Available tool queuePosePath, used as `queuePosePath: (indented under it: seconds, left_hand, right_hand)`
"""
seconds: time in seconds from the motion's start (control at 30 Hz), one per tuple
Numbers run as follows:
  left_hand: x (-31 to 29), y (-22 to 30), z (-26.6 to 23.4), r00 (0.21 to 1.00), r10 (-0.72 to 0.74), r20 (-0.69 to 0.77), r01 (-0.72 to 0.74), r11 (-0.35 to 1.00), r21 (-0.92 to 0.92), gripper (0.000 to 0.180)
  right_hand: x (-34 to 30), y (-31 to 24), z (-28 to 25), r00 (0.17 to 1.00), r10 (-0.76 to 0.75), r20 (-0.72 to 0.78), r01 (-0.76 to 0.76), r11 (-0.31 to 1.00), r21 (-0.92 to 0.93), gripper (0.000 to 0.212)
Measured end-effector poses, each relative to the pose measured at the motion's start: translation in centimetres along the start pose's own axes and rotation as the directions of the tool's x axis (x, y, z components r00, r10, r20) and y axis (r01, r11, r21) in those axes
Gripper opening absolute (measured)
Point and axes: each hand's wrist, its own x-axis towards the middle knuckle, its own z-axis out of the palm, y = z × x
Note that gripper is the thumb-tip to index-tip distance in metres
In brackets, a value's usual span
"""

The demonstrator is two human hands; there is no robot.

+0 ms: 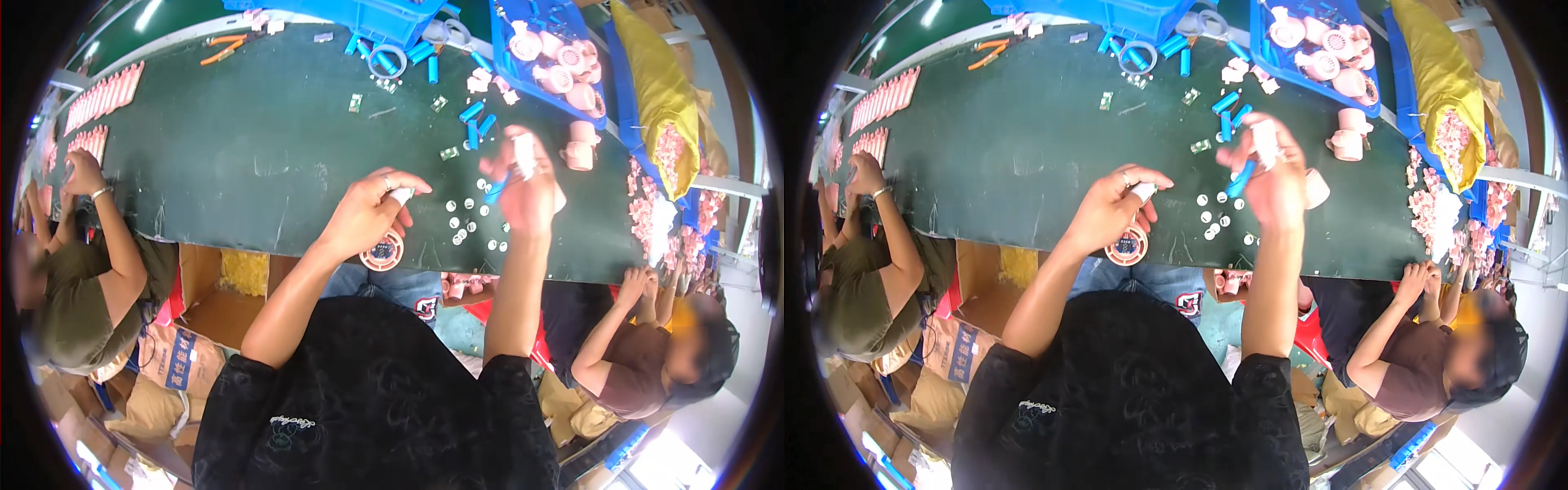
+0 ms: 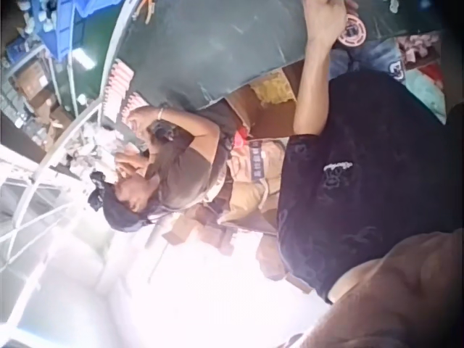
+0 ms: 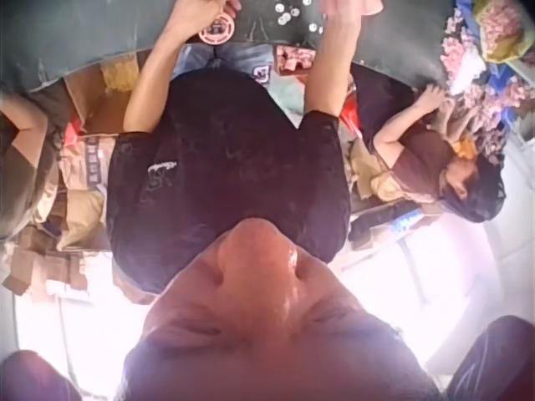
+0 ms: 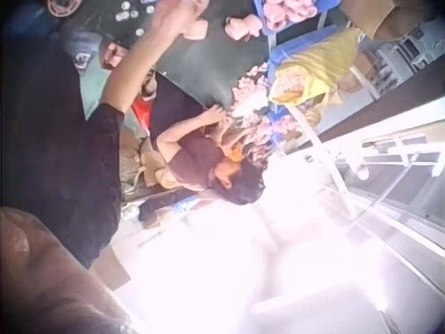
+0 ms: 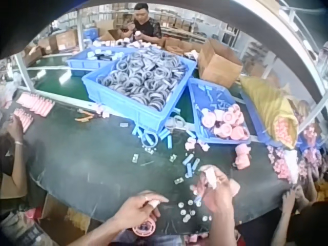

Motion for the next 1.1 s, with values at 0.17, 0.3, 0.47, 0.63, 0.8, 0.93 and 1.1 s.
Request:
queuePosePath:
  seconds: [0.17, 0.3, 0.47, 0.63, 0.8, 0.93, 1.1]
  left_hand:
    - [0.7, -0.6, 0.2, 0.997, 0.034, -0.074, -0.047, 0.984, -0.172, 0.021]
    - [0.6, -0.4, 0.3, 0.996, -0.04, -0.077, 0.021, 0.97, -0.241, 0.017]
    - [0.7, -0.5, 0.6, 0.997, -0.009, -0.077, -0.01, 0.968, -0.25, 0.015]
    - [0.5, -1.0, 0.5, 0.991, 0.008, -0.136, -0.041, 0.969, -0.242, 0.014]
    - [0.3, -1.5, 0.3, 0.993, -0.021, -0.118, -0.013, 0.96, -0.28, 0.013]
    - [0.3, -1.1, 0.3, 0.994, -0.035, -0.107, 0.002, 0.956, -0.295, 0.014]
    - [0.4, -1.3, 0.2, 0.995, -0.057, -0.087, 0.023, 0.936, -0.351, 0.016]
  right_hand:
    - [-2.8, 3.2, 2.4, 0.98, 0.175, 0.091, -0.178, 0.984, 0.028, 0.039]
    - [-3.7, 4.9, 3.1, 0.972, 0.212, 0.099, -0.207, 0.977, -0.05, 0.046]
    - [-4.2, 5.4, 3.6, 0.954, 0.287, 0.09, -0.27, 0.948, -0.166, 0.031]
    - [-4.4, 5.4, 3.8, 0.929, 0.37, 0.012, -0.354, 0.898, -0.26, 0.018]
    - [-4.8, 5.7, 3.1, 0.948, 0.316, -0.029, -0.305, 0.881, -0.361, 0.024]
    - [-4.9, 6.2, 2.8, 0.963, 0.268, -0.01, -0.257, 0.912, -0.32, 0.024]
    - [-5.0, 6.2, 3.3, 0.958, 0.268, -0.097, -0.284, 0.927, -0.244, 0.023]
